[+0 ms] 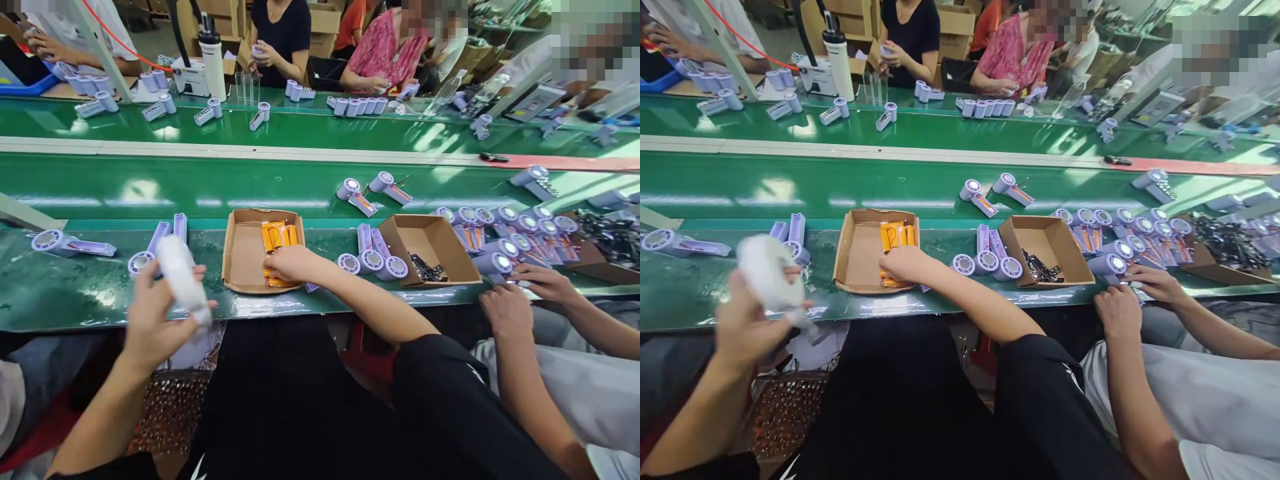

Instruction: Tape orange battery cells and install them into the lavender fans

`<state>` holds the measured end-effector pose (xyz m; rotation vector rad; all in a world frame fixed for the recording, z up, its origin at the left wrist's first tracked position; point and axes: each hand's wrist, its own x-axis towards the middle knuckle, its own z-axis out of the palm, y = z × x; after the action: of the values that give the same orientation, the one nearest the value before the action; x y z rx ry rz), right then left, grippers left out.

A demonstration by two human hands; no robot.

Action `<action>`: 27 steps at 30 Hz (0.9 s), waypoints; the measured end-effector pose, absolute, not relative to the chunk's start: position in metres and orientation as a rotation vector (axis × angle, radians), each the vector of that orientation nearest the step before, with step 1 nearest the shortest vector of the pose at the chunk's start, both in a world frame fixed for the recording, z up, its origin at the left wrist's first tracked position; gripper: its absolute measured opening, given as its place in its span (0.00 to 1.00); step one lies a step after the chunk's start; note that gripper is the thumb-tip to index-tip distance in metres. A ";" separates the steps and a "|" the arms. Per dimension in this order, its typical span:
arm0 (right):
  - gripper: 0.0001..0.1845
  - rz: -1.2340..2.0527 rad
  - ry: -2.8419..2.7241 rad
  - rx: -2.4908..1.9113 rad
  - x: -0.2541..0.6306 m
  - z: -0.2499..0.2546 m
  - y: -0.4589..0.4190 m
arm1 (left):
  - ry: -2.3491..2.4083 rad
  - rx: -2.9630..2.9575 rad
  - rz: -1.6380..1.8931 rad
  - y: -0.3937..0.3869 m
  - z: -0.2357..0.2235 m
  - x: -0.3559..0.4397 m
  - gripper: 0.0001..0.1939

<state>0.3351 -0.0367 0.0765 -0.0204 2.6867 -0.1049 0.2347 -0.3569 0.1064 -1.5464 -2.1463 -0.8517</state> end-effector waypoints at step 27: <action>0.18 -1.977 2.845 0.331 0.362 0.053 -0.012 | -2.081 -1.787 -0.708 -0.300 0.043 0.245 0.16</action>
<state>0.3621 -0.0120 0.0532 0.3313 2.8449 -1.9770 0.2450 -0.3003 0.0425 -1.7873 -2.0811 -0.7077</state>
